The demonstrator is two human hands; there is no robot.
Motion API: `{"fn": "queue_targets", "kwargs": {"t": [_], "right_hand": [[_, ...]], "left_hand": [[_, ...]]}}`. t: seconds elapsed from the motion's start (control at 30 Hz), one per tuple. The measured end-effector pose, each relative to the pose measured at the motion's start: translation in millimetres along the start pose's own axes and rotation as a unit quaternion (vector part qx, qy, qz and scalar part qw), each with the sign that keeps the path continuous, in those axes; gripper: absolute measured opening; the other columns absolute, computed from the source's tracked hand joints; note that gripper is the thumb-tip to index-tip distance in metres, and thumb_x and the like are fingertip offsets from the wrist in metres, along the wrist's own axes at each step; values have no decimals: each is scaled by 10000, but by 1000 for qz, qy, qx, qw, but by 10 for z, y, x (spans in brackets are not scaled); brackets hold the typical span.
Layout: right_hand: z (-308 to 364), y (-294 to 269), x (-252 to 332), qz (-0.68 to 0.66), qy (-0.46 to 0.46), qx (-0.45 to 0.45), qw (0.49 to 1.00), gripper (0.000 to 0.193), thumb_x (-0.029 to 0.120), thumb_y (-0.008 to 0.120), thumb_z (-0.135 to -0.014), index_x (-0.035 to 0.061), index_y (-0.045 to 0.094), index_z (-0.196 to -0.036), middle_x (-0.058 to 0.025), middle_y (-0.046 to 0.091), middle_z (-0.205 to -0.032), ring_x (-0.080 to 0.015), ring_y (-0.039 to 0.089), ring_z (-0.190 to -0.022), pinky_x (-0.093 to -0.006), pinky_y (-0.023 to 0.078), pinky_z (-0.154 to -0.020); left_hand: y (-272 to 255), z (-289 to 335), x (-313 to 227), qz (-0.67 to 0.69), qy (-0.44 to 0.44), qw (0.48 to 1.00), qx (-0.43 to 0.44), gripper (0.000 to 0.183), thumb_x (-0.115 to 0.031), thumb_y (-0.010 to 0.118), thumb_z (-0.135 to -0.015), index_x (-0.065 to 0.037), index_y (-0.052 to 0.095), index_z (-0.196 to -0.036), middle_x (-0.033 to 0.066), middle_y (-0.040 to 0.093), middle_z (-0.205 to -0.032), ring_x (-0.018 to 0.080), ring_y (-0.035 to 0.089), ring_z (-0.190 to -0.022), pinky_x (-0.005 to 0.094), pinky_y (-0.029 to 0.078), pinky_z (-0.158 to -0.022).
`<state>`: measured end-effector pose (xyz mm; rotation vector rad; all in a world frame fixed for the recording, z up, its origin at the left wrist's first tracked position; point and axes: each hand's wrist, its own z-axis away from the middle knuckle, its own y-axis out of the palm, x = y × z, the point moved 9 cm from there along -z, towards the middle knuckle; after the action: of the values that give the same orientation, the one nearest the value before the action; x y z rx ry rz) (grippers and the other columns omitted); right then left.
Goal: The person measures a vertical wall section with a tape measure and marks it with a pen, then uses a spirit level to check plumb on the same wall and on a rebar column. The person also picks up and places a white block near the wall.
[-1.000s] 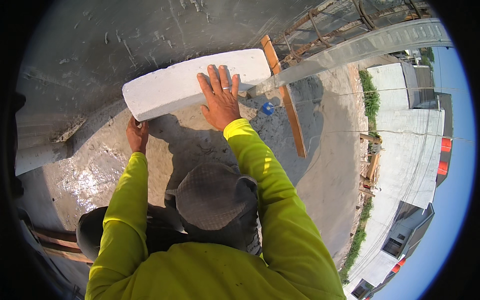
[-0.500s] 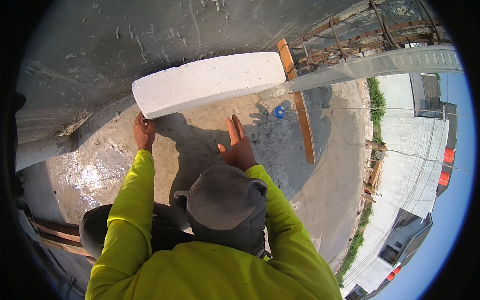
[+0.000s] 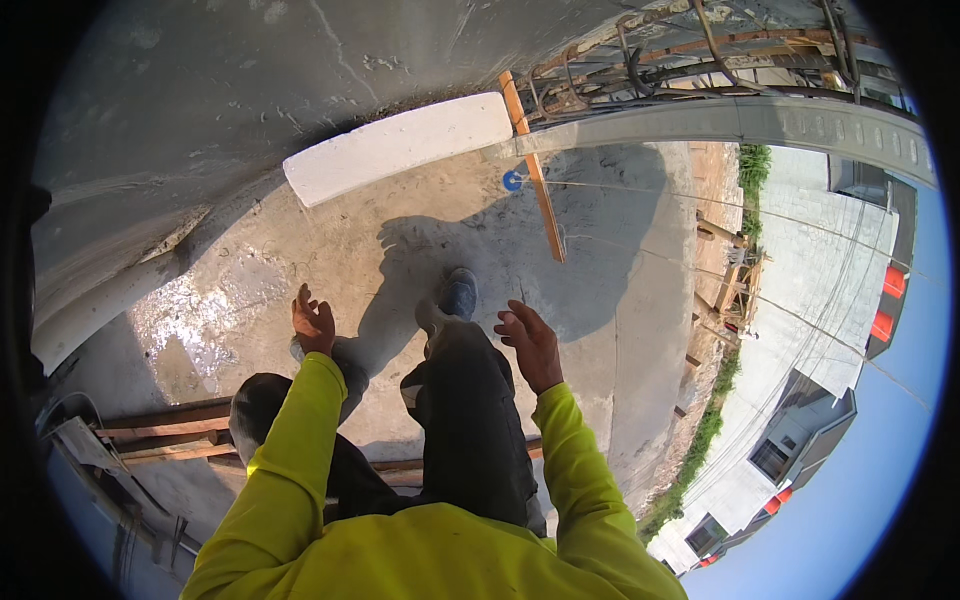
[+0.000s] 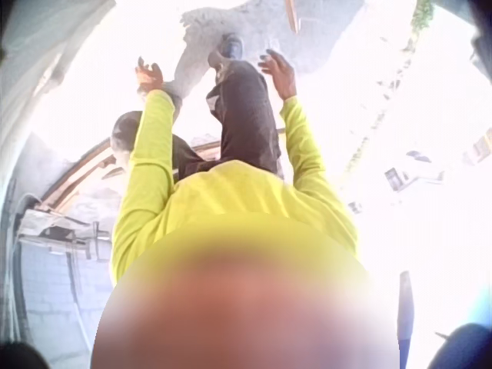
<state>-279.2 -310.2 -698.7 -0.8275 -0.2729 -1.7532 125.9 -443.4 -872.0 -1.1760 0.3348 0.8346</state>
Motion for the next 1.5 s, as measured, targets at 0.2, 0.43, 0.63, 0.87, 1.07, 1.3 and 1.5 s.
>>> {"fn": "queue_targets", "kwargs": {"t": [0.2,0.43,0.63,0.87,1.07,1.3,1.5], "right_hand": [[1267,-86,527,113,-25,-18,993,576,347,599,-1022,-39,491,-1436,-187,618,-1339,-250,643,-1152,-365,517,-973],[2451,-93,917,384,-9,185,904,531,392,626,-971,27,594,-1355,-242,659,-1274,-340,675,-1128,-421,519,-980],[2189,-230,1498,471,-123,237,841,567,445,626,-932,5,637,-1290,-230,695,-1206,-371,681,-1103,-434,515,-981],[2013,97,2099,530,-155,316,772,637,463,636,-927,-11,595,-1350,-255,670,-1248,-382,659,-1141,-436,511,-978],[2316,464,1970,551,-155,369,732,621,445,631,-966,-7,565,-1386,-248,649,-1302,-383,640,-1187,-440,504,-997],[2608,1045,1859,591,-184,383,686,626,439,645,-952,0,561,-1392,-236,645,-1318,-375,628,-1208,-431,489,-1023],[3046,1583,1934,594,-201,377,681,633,396,657,-944,0,534,-1422,-245,647,-1311,-373,631,-1203,-435,489,-1021]], "left_hand": [[-1139,598,-829,-36,-9,995,93,539,-161,583,-877,-10,538,-1392,246,620,-1275,349,694,-1019,406,548,-921],[-3102,1619,-1338,-2,36,999,-2,414,-171,590,-892,9,619,-1264,231,677,-1173,367,687,-989,424,548,-888],[-3968,3089,-571,78,-125,982,-118,426,-184,630,-891,11,636,-1269,216,713,-1144,321,708,-1036,386,549,-909],[-3004,5583,480,-16,-361,933,-7,377,-224,641,-876,-18,696,-1187,170,744,-1082,308,717,-1017,375,556,-882],[-2217,6117,578,108,-319,940,53,405,-246,642,-876,-12,689,-1204,177,742,-1094,303,715,-1023,375,556,-883],[-3701,5580,-1,231,-266,924,-149,458,-248,627,-897,6,651,-1276,183,736,-1118,276,717,-1019,351,558,-876],[-4415,5745,240,406,-349,796,-283,424,-213,580,-929,26,652,-1271,177,731,-1124,230,727,-979,314,555,-864]]}}
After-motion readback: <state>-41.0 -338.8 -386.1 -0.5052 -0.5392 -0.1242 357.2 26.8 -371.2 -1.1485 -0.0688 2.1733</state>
